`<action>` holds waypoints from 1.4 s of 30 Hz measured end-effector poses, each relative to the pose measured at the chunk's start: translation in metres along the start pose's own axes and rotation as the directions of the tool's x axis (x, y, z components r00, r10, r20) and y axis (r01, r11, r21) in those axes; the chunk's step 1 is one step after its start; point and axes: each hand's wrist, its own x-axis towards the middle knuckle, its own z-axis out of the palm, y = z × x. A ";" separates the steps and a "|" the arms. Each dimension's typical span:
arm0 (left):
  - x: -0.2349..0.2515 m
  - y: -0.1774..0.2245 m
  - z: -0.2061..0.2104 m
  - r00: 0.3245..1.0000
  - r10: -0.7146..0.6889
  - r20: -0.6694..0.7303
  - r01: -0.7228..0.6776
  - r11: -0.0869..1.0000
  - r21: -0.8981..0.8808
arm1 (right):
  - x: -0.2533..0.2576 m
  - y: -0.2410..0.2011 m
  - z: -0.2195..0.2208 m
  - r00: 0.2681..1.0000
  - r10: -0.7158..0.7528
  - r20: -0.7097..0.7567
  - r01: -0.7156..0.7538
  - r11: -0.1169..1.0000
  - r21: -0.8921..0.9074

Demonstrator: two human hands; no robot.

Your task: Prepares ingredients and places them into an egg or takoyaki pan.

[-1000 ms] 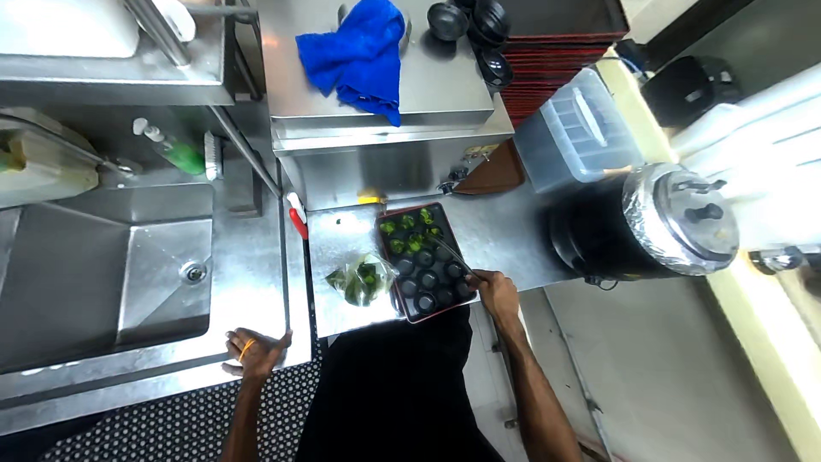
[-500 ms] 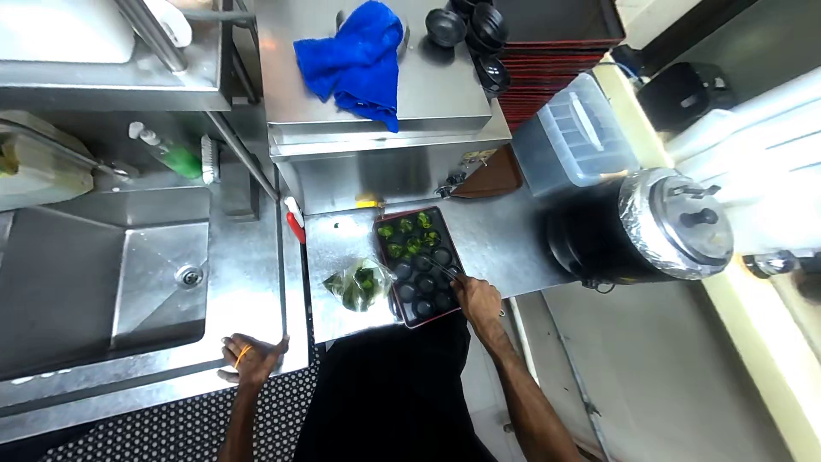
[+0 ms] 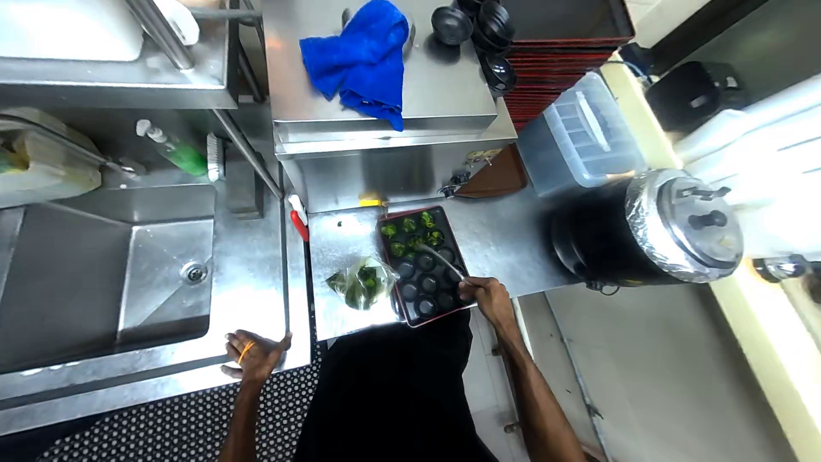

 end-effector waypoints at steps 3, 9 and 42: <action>0.002 -0.001 0.002 1.000 -0.008 -0.003 0.008 1.000 0.006 | -0.002 0.011 -0.003 1.000 -0.016 0.027 0.012 0.992 0.128; 0.001 0.003 -0.001 1.000 -0.021 0.005 0.021 1.000 0.007 | -0.024 -0.003 0.009 0.996 0.031 0.086 -0.025 0.997 -0.076; 0.002 0.003 0.001 0.999 -0.043 0.007 0.043 0.999 0.031 | -0.021 -0.056 0.034 0.974 0.225 -0.006 -0.209 0.893 -0.399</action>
